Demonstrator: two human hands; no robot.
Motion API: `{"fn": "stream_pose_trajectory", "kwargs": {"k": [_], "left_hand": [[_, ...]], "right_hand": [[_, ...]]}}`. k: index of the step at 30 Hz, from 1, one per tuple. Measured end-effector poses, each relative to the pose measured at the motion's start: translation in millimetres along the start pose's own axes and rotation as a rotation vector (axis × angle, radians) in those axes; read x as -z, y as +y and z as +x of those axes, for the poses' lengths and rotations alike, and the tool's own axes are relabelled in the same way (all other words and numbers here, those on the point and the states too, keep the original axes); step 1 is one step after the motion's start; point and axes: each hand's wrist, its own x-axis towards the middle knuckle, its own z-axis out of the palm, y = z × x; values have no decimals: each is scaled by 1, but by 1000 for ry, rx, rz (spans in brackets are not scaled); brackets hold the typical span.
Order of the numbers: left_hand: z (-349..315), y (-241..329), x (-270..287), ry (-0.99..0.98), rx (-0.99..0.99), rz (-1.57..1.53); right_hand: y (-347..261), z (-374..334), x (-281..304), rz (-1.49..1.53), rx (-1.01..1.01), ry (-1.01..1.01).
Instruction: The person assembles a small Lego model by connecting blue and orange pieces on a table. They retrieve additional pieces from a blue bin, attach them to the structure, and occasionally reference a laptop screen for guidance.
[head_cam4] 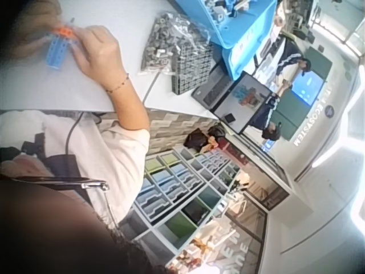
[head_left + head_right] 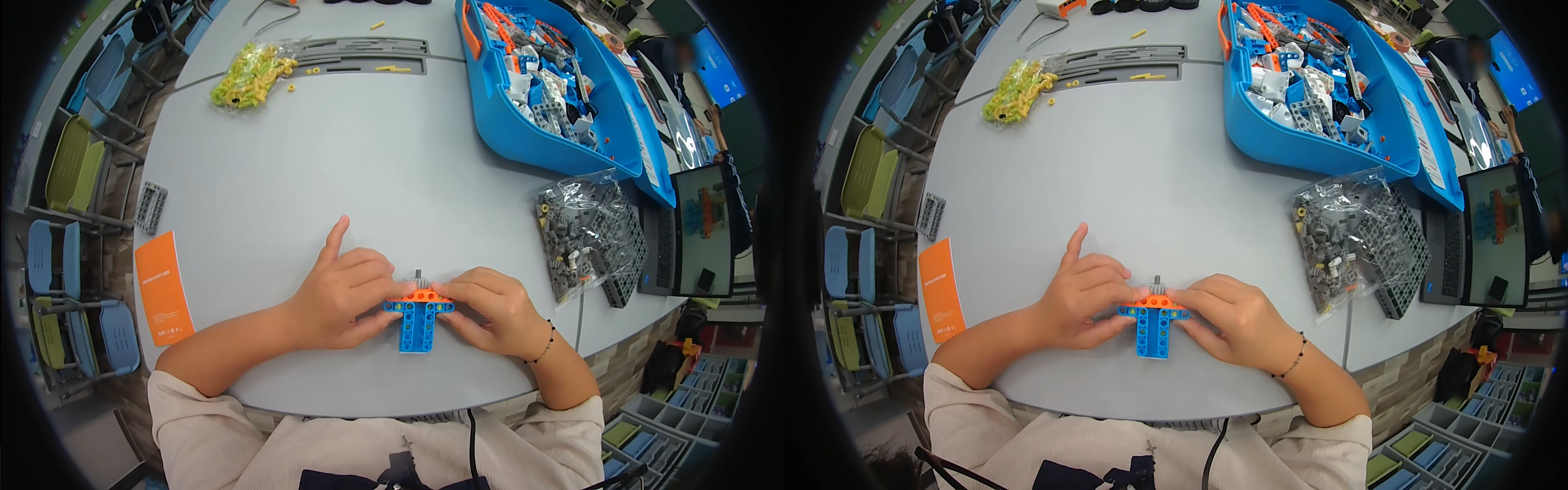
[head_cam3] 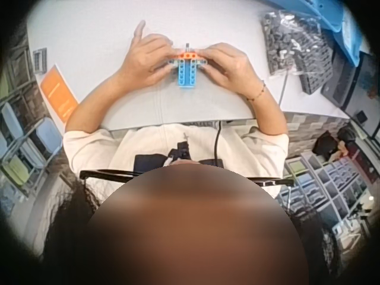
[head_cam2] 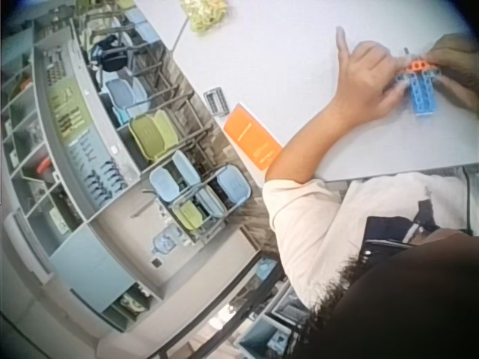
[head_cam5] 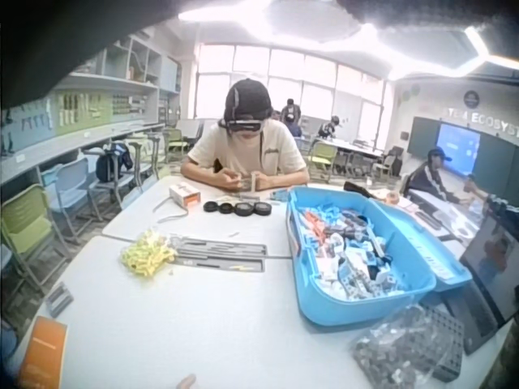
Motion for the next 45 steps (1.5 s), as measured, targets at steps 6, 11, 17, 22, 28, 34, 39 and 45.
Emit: {"fn": "stream_pose_trajectory", "kwargs": {"k": [6,11,17,22,28,34,39,45], "left_hand": [[-3,3,-2,31,8,22],[-5,5,-5,64,3,48],[-6,6,-8,91,8,65],[-7,7,-9,98,19,70],[-6,7,-10,94,26,61],[-6,7,-12,111,12,79],[-6,7,-13,107,7,105],[-6,7,-13,98,2,71]], "right_hand": [[-4,1,0,-41,3,6],[-5,1,-1,-69,36,26],[-6,0,-3,-100,62,41],[-5,0,-3,-110,66,42],[-3,3,0,4,-11,0],[-3,3,-8,220,-110,1],[-1,4,-22,324,-234,18],[-2,4,-20,393,-331,3]]}}
